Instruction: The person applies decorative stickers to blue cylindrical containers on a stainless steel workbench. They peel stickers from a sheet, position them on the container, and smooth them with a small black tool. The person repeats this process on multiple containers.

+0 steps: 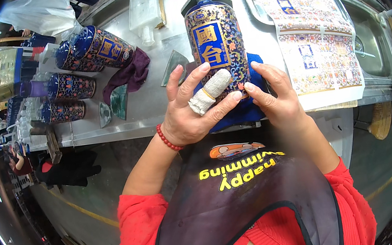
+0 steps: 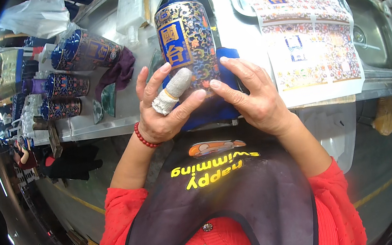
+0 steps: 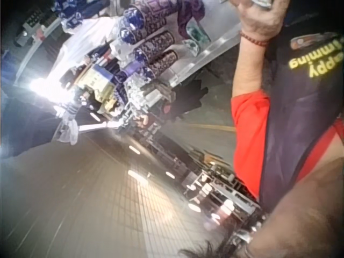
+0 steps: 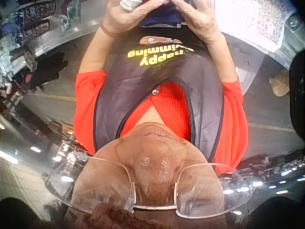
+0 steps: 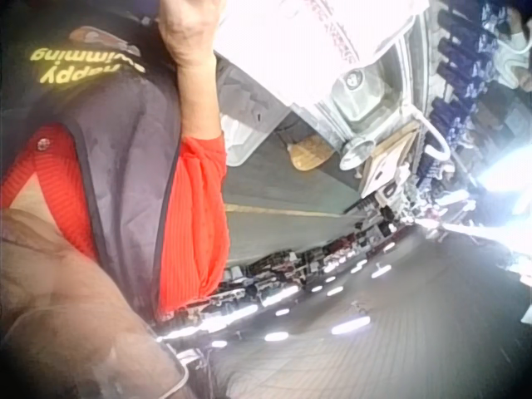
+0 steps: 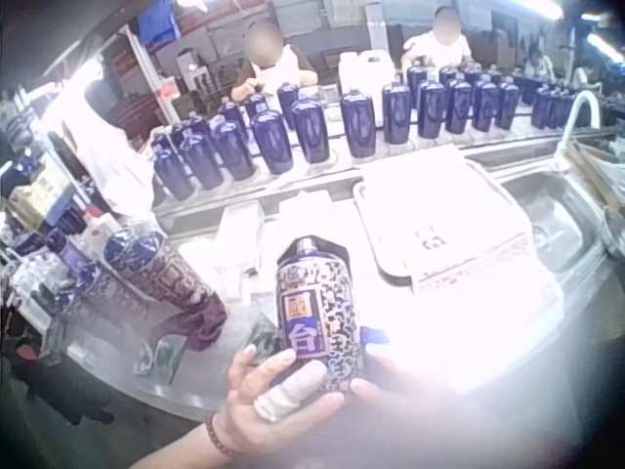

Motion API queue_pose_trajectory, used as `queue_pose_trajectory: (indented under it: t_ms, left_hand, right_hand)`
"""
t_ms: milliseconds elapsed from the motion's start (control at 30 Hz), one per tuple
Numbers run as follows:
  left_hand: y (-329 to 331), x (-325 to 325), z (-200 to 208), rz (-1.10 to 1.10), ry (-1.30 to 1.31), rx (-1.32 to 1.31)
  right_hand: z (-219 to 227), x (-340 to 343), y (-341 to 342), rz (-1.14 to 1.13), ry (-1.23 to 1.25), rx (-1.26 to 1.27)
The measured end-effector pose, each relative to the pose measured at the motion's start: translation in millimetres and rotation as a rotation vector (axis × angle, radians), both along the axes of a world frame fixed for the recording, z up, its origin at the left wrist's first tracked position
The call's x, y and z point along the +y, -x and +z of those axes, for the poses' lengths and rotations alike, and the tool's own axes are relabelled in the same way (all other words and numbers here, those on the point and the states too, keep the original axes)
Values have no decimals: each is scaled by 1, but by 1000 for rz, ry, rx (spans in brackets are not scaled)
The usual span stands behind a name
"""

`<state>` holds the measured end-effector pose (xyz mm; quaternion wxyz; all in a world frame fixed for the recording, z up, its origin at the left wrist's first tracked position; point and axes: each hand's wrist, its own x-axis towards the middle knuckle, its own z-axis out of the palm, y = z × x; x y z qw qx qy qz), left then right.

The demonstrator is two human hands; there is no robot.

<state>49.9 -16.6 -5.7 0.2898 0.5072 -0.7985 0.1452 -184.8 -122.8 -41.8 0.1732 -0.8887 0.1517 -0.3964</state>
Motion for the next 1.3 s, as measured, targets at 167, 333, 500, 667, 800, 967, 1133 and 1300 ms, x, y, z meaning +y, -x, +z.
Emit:
queue_pose_trajectory:
  t_ms: [167, 333, 500, 667, 800, 967, 1133, 1300]
  left_hand:
    - [-1, -1, 0, -59, 2, 3]
    - [2, 9, -3, -64, -5, -21]
    - [8, 11, -7, -46, 39, 109]
    - [9, -1, 2, 161, 36, 37]
    - [11, -2, 13, 133, 85, -153]
    - [13, 1, -7, 153, -56, 165]
    - [20, 23, -35, 228, -129, 432]
    - [23, 30, -43, 233, -213, 375]
  right_hand:
    - [3, -1, 1, -3, -27, -4]
    - [10, -2, -1, 22, -16, 42]
    - [19, -6, -3, -11, -1, 71]
    - [28, -9, -7, 30, -38, 83]
    - [31, -7, -8, 38, -42, 115]
    - [27, -2, -7, 34, -60, 152]
    - [18, -2, -8, 4, -62, 183]
    - [13, -1, -8, -4, -80, 190]
